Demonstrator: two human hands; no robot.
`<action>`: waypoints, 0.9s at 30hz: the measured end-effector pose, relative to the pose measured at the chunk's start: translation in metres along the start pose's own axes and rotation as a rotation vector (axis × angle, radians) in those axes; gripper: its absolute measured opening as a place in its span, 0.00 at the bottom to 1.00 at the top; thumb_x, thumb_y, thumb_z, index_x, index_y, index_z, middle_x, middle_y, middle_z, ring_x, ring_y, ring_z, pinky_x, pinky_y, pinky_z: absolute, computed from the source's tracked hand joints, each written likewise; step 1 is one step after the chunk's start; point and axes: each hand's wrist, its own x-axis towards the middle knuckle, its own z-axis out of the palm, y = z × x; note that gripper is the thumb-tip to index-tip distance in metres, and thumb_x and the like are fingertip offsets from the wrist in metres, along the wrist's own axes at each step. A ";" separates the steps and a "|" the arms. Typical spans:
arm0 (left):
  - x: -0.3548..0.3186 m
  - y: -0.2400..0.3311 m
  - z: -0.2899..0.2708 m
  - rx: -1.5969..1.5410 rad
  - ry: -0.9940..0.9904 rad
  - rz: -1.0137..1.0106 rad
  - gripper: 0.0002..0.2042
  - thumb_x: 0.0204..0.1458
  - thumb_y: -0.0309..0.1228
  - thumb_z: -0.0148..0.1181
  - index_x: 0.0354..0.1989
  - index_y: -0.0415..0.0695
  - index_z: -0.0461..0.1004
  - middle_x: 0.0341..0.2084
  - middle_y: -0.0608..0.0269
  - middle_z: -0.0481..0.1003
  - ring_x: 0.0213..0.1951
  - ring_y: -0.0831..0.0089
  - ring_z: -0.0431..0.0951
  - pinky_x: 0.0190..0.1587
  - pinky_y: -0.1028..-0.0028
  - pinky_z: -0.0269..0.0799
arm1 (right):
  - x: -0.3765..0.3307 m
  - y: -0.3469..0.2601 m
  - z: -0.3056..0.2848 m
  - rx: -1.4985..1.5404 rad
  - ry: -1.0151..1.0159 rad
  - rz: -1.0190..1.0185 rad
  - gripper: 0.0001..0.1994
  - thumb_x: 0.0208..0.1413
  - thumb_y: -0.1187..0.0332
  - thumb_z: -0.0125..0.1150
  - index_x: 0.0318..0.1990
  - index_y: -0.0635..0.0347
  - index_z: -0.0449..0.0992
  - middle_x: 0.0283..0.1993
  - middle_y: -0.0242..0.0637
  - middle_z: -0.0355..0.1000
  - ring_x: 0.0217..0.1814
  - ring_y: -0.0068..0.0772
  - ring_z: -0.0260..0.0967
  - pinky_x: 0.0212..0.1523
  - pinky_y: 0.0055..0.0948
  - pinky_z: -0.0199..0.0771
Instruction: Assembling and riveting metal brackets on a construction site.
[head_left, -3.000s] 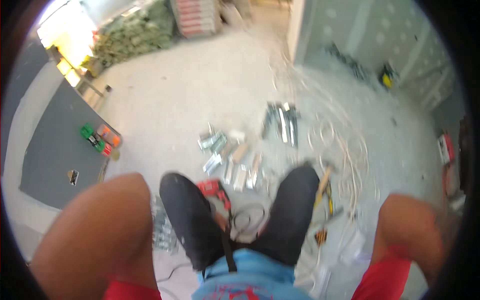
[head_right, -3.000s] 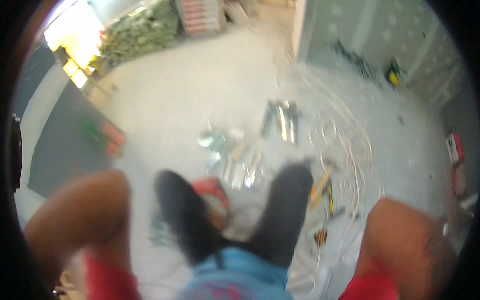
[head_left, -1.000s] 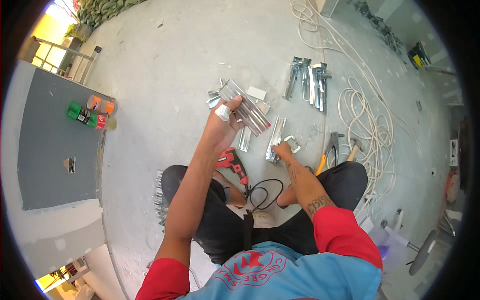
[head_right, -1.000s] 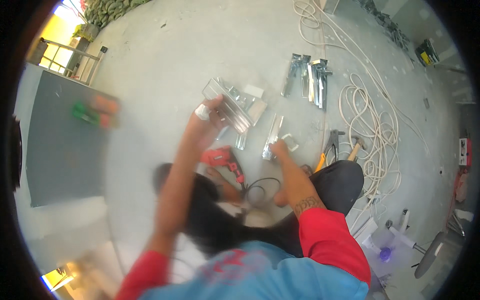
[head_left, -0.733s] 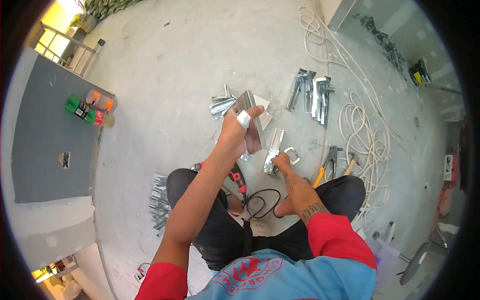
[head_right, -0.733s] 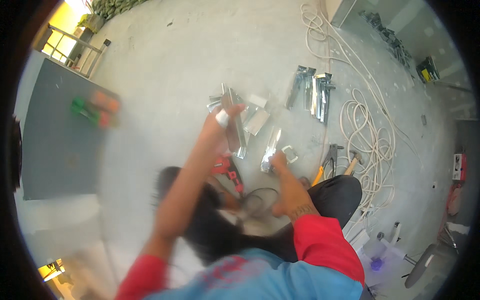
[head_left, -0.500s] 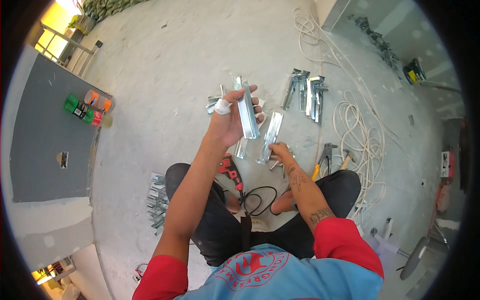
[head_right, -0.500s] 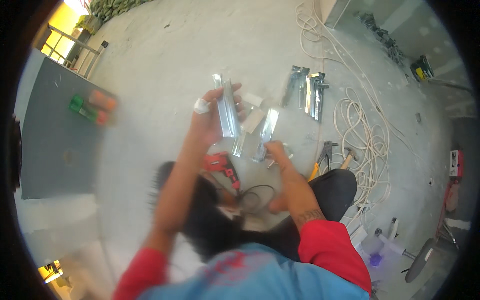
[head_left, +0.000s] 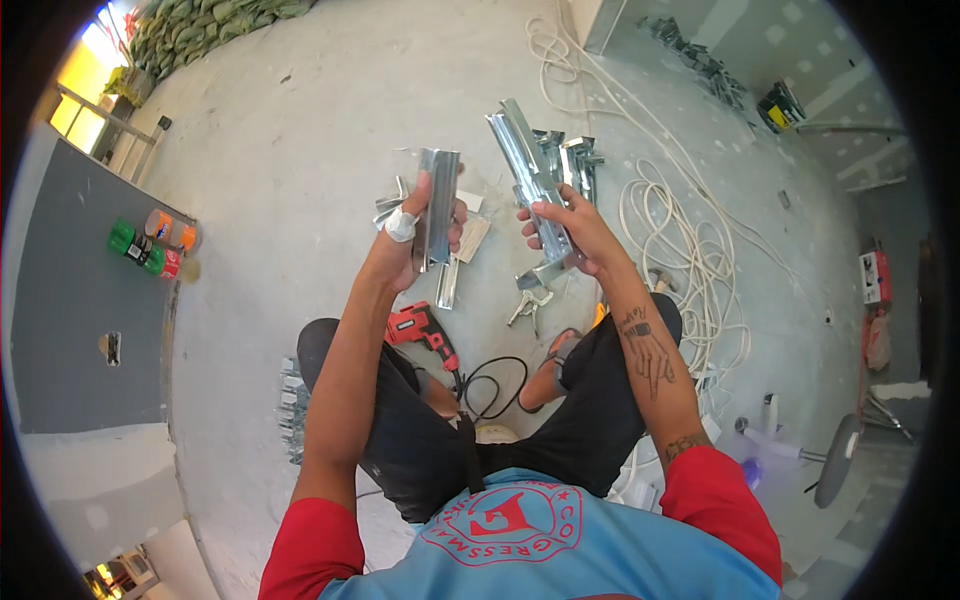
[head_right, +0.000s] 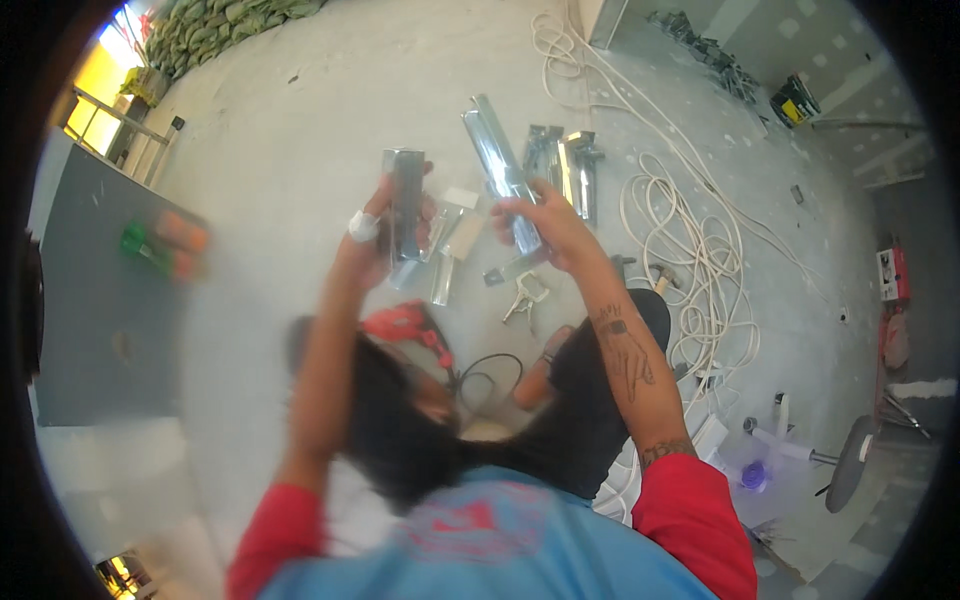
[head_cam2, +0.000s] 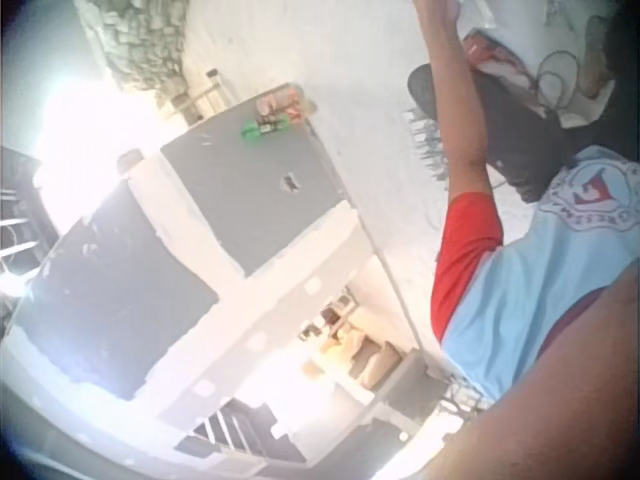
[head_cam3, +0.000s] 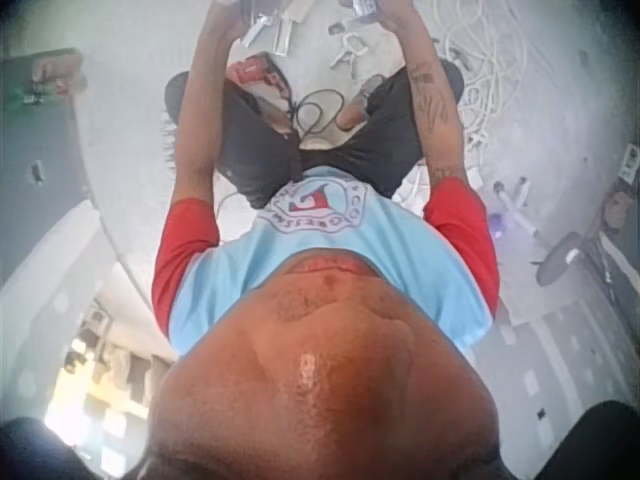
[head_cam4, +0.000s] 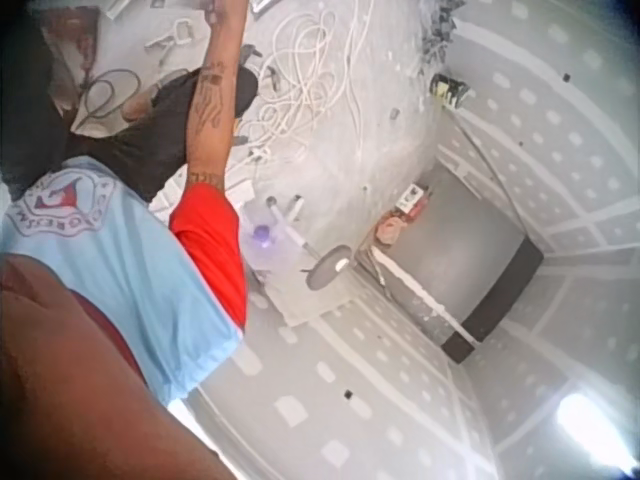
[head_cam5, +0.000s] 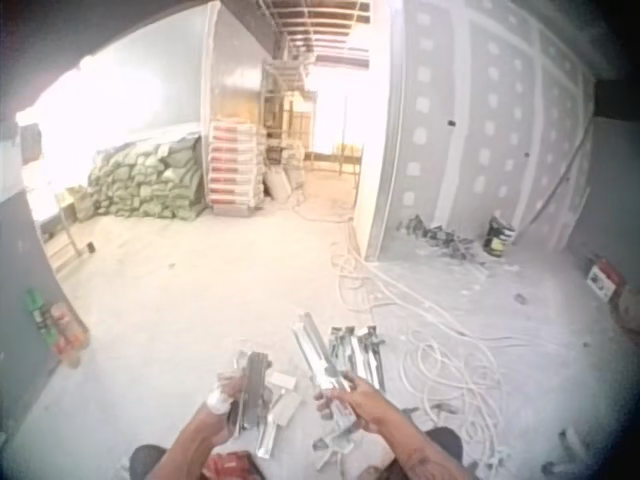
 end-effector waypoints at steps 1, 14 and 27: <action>-0.002 0.000 0.006 0.025 -0.051 -0.040 0.31 0.61 0.58 0.47 0.58 0.42 0.67 0.29 0.66 0.72 0.27 0.79 0.73 0.30 0.76 0.72 | -0.007 0.004 -0.001 -0.001 0.000 0.006 0.24 0.59 0.63 0.62 0.57 0.69 0.63 0.43 0.46 0.75 0.35 0.30 0.76 0.34 0.29 0.81; 0.006 -0.028 0.005 0.531 0.005 0.048 0.30 0.51 0.50 0.66 0.55 0.39 0.69 0.33 0.62 0.73 0.30 0.76 0.73 0.33 0.72 0.70 | -0.022 0.012 0.003 0.114 -0.009 0.082 0.25 0.63 0.47 0.53 0.50 0.65 0.70 0.36 0.39 0.74 0.31 0.27 0.75 0.29 0.27 0.79; -0.001 -0.044 0.023 1.627 0.229 0.549 0.15 0.55 0.38 0.61 0.47 0.45 0.75 0.31 0.59 0.75 0.35 0.61 0.78 0.33 0.64 0.72 | -0.018 0.027 0.012 0.105 0.043 0.274 0.36 0.63 0.34 0.32 0.49 0.60 0.72 0.34 0.35 0.72 0.28 0.25 0.72 0.26 0.27 0.77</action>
